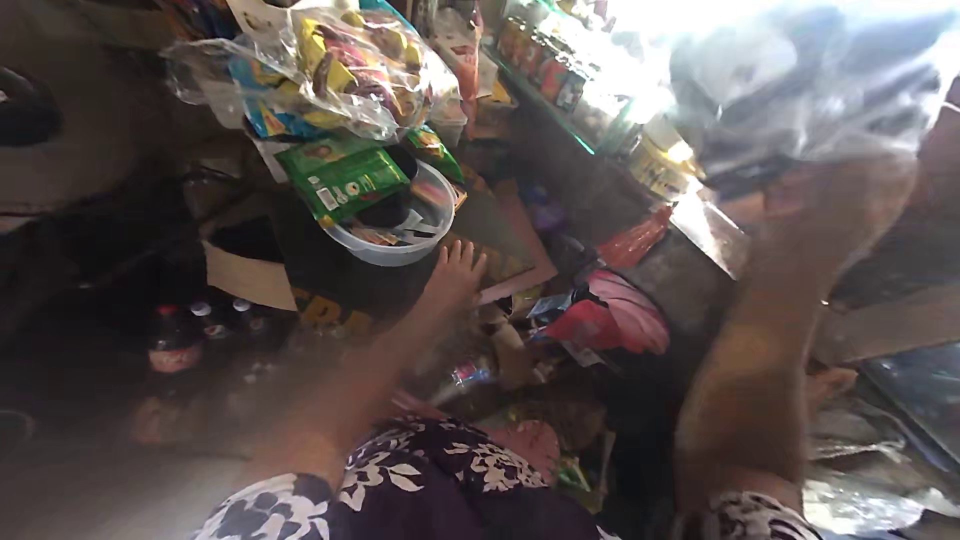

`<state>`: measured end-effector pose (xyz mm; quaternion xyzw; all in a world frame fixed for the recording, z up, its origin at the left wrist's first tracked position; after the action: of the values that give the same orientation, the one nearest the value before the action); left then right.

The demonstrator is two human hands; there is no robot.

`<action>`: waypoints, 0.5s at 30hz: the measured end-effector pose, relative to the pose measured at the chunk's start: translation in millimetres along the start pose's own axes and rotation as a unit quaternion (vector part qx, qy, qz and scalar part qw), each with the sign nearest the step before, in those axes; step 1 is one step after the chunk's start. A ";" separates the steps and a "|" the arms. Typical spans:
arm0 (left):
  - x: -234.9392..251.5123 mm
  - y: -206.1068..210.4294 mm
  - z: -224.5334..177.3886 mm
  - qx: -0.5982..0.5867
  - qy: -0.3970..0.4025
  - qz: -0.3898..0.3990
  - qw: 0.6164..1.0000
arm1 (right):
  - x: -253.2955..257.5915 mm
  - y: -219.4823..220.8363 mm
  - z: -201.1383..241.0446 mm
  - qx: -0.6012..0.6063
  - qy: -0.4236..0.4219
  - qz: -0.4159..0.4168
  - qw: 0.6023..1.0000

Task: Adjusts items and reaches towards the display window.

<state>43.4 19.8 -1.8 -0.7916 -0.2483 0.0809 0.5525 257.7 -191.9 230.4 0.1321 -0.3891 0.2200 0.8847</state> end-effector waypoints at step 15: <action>-5.8 -12.9 -2.5 -0.053 0.000 0.045 0.998 | 28.0 373.2 4.8 0.068 0.051 0.226 0.970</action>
<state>35.5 18.4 10.1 -0.8299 -0.2162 0.0931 0.5058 87.9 138.3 277.8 0.0889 -0.3475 0.4467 0.8197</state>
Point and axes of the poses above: each hand's wrist, its own x-axis towards the middle knuckle, its own y-axis out of the palm, z = x × y, the point moved 4 cm from there along x, towards the middle knuckle, and after that the axes turned 5 degrees about -x, right-handed, at the moved point
